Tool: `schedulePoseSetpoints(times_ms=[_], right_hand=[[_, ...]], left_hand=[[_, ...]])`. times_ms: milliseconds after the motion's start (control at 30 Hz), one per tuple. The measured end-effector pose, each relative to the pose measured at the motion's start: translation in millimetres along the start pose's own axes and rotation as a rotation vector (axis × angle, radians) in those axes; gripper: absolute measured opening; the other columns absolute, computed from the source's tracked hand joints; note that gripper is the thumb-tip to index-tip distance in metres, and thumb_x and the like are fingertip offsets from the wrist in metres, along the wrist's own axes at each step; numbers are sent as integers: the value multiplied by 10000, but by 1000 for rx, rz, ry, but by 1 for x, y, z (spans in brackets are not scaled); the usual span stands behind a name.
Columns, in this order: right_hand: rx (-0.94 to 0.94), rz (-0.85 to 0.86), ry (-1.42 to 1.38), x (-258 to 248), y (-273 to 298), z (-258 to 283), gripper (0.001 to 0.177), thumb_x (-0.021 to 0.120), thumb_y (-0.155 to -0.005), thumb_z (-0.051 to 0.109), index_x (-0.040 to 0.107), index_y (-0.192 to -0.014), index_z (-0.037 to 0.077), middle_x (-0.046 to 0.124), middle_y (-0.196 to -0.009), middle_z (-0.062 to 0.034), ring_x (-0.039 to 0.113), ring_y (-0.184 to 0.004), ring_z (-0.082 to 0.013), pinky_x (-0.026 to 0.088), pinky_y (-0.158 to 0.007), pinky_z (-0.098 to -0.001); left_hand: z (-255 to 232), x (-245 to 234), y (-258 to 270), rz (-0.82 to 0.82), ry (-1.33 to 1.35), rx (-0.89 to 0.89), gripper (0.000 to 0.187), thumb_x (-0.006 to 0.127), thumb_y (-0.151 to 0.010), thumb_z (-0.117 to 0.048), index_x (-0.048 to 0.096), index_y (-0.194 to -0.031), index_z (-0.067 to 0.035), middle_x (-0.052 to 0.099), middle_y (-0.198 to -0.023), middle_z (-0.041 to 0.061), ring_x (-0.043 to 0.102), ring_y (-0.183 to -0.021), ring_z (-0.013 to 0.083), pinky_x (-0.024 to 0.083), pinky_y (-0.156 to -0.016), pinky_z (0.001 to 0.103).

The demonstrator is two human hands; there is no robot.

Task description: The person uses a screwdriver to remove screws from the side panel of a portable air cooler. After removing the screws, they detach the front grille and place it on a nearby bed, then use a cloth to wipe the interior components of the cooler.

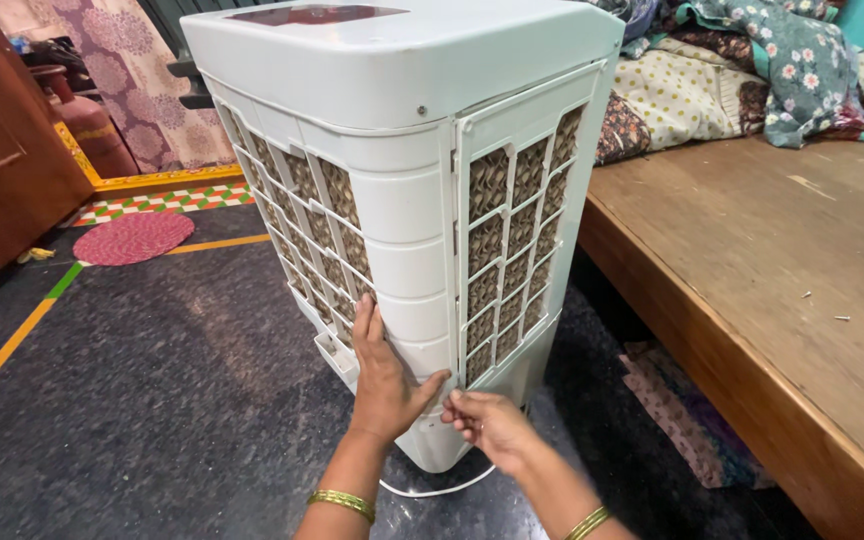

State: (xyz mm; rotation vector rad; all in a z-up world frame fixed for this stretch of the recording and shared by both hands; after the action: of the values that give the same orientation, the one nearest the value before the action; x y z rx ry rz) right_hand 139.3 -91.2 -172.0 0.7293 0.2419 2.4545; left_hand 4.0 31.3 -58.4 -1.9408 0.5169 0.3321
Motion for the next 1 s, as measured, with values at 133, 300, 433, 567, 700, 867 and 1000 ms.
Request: schedulePoseSetpoints(times_ms=[133, 300, 433, 567, 700, 867, 1000], right_hand=[[-348, -413, 4, 38, -11, -38, 276, 701, -924, 223, 780, -1046, -12, 739, -773, -25, 618, -629, -85, 506, -587, -228], [-395, -595, -303, 84, -21, -55, 337, 667, -980, 257, 765, -1083, -48, 698, -763, -44, 614, -654, -114, 512, -601, -260], [-265, -410, -686, 87, -19, -49, 282, 588, -975, 234, 708, -1139, 37, 730, -890, 7, 656, -749, -101, 539, -662, -240], [-193, -280, -563, 56, -2, -43, 240, 643, -1001, 260, 687, -1019, 25, 639, -805, 2, 549, -673, -95, 470, -600, -231], [-46, -224, -364, 29, 22, -43, 257, 645, -996, 311, 689, -956, 61, 586, -744, 25, 514, -632, -82, 435, -575, -224], [-35, -139, -159, 20, 36, -29, 284, 606, -998, 325, 691, -943, 60, 593, -736, 25, 522, -624, -86, 456, -590, -246], [-75, -156, -104, 21, 48, -6, 274, 558, -1012, 270, 695, -1001, 33, 628, -765, 8, 563, -661, -111, 512, -643, -282]], left_hand=[[-2, 1, -2, 26, 1, -50, 1308, 958, -577, -283, 93, -1521, -14, 135, -1598, 288, 144, -1510, 488, 214, -1235, 515], [-4, -4, -4, 41, 2, -85, 1307, 968, -566, -263, 102, -1518, -33, 135, -1593, 280, 148, -1506, 488, 214, -1235, 518], [-5, -3, -4, 51, 19, -119, 1310, 975, -549, -249, 115, -1517, -46, 140, -1595, 273, 150, -1509, 485, 223, -1236, 511], [-2, -3, -4, 50, 28, -112, 1312, 983, -544, -255, 118, -1508, -49, 140, -1591, 270, 148, -1503, 486, 223, -1226, 511], [-2, -2, -4, 28, 21, -88, 1309, 986, -540, -260, 129, -1502, -28, 153, -1583, 276, 153, -1497, 484, 215, -1221, 520], [-7, -1, -4, 20, -7, -114, 1296, 980, -540, -262, 142, -1489, 13, 172, -1574, 276, 160, -1494, 477, 222, -1216, 525], [-17, -2, -3, -31, -129, -95, 1282, 923, -587, -343, 106, -1510, 10, 191, -1566, 265, 201, -1481, 455, 241, -1199, 553]])
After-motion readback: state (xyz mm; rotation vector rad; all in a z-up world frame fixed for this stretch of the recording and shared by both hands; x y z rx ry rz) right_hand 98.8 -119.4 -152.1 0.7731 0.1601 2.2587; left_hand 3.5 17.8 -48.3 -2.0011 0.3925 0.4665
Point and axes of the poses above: each hand's wrist, its own y-axis away from the middle knuckle, its own x-axis out of the palm, z = x × y, the point moved 1 cm from there along -y, towards the middle knuckle
